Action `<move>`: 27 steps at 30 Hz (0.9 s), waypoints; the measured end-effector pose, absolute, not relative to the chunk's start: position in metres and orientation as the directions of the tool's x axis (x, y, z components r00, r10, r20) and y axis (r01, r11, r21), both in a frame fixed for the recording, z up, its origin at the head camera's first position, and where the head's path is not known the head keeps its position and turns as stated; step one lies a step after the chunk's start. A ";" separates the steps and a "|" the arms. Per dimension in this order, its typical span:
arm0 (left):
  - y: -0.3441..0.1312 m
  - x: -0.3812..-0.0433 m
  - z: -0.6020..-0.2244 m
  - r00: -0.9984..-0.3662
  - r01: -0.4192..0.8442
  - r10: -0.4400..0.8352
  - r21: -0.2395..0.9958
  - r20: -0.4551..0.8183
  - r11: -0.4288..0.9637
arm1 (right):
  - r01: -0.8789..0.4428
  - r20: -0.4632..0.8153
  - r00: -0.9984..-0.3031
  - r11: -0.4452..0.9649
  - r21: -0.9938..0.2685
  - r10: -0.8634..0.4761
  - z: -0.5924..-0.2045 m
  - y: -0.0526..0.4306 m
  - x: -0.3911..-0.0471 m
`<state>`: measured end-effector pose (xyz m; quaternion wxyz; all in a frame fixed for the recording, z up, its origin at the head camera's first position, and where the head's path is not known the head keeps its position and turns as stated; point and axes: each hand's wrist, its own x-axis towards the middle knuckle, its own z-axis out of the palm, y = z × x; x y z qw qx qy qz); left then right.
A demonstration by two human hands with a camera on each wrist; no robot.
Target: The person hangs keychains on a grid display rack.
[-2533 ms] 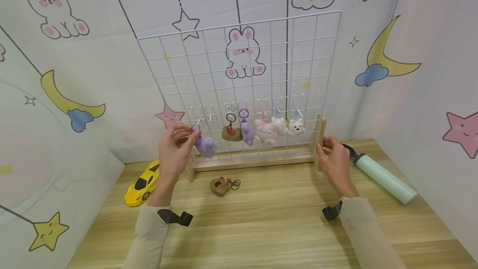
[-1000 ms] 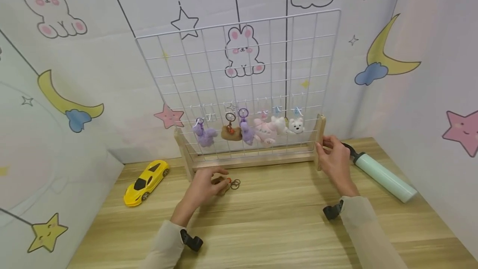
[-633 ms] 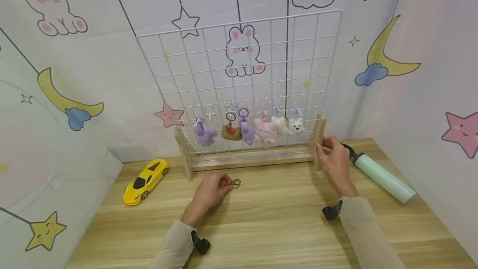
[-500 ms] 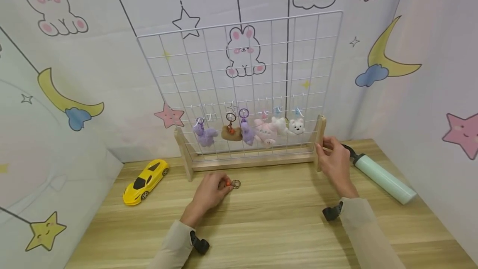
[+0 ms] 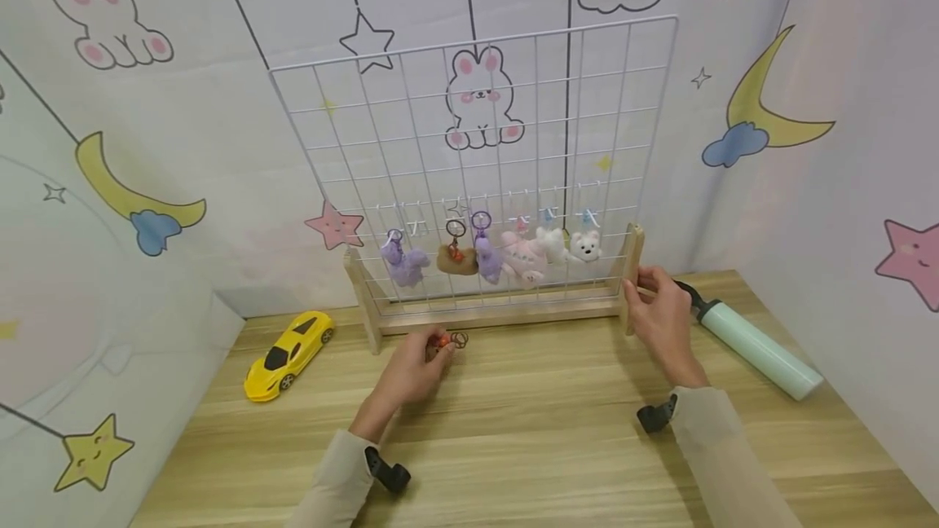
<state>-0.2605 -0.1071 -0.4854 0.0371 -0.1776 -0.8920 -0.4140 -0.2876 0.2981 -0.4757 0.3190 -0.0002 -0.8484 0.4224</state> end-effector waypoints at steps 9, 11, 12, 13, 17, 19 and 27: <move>-0.102 -0.255 -0.448 -0.920 0.383 0.100 0.814 0.379 0.437 | -0.258 0.533 -0.799 0.643 -0.721 0.277 -0.475 0.299 -0.287; -0.100 -0.255 -0.441 -0.905 0.403 0.052 0.811 0.422 0.424 | -0.258 0.533 -0.799 0.643 -0.721 0.277 -0.475 0.299 -0.287; -0.099 -0.254 -0.437 -0.899 0.411 0.032 0.817 0.436 0.403 | -0.259 0.533 -0.800 0.642 -0.722 0.277 -0.475 0.299 -0.287; -0.098 -0.254 -0.434 -0.891 0.421 0.009 0.822 0.453 0.384 | -0.259 0.532 -0.800 0.642 -0.722 0.276 -0.475 0.299 -0.287; -0.092 -0.255 -0.420 -0.854 0.469 -0.082 0.827 0.514 0.310 | -0.254 0.527 -0.804 0.643 -0.722 0.275 -0.475 0.299 -0.287; -0.089 -0.256 -0.414 -0.833 0.491 -0.129 0.826 0.538 0.277 | -0.250 0.525 -0.806 0.645 -0.722 0.275 -0.475 0.299 -0.287; -0.077 -0.263 -0.396 -0.788 0.537 -0.286 0.836 0.545 0.113 | -0.256 0.530 -0.804 0.647 -0.718 0.270 -0.476 0.298 -0.287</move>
